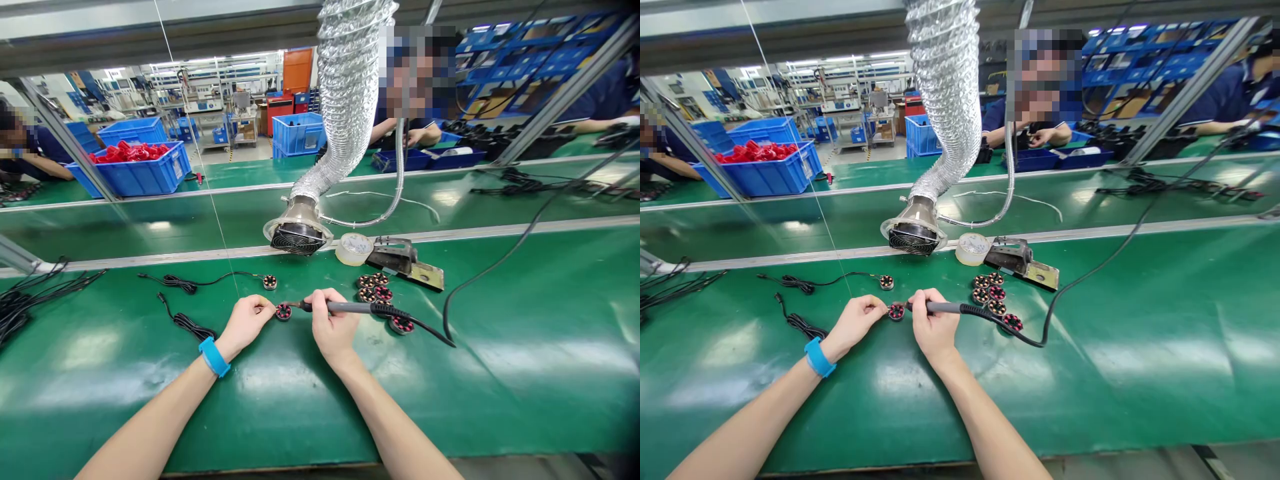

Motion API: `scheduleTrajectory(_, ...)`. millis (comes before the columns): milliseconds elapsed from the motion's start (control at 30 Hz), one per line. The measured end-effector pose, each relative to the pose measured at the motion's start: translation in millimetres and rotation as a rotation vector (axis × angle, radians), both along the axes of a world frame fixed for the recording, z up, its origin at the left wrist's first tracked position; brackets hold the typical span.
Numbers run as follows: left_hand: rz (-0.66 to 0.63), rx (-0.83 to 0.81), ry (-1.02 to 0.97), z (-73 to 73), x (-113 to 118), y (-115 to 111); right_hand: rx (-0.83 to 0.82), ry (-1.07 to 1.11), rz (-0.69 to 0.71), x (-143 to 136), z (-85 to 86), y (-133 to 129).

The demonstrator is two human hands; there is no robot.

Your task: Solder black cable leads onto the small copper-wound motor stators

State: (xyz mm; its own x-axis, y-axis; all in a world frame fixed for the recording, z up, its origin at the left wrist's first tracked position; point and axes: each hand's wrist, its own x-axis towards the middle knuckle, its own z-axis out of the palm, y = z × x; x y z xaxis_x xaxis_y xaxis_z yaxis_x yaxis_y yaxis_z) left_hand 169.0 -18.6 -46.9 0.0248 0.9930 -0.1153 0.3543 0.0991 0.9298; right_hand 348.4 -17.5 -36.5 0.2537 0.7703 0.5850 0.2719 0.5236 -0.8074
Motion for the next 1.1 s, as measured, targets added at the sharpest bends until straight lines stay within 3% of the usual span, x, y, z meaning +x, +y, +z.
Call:
scheduleTrajectory(467,0.006,0.006,-0.018,2.7,1.3,-0.1,-0.032,-0.037,0.054,-4.1,0.6,-1.2)
scheduleTrajectory(1100,0.008,-0.003,-0.024,4.1,1.5,-0.8,-0.043,0.04,-0.003,-1.7,0.9,0.8)
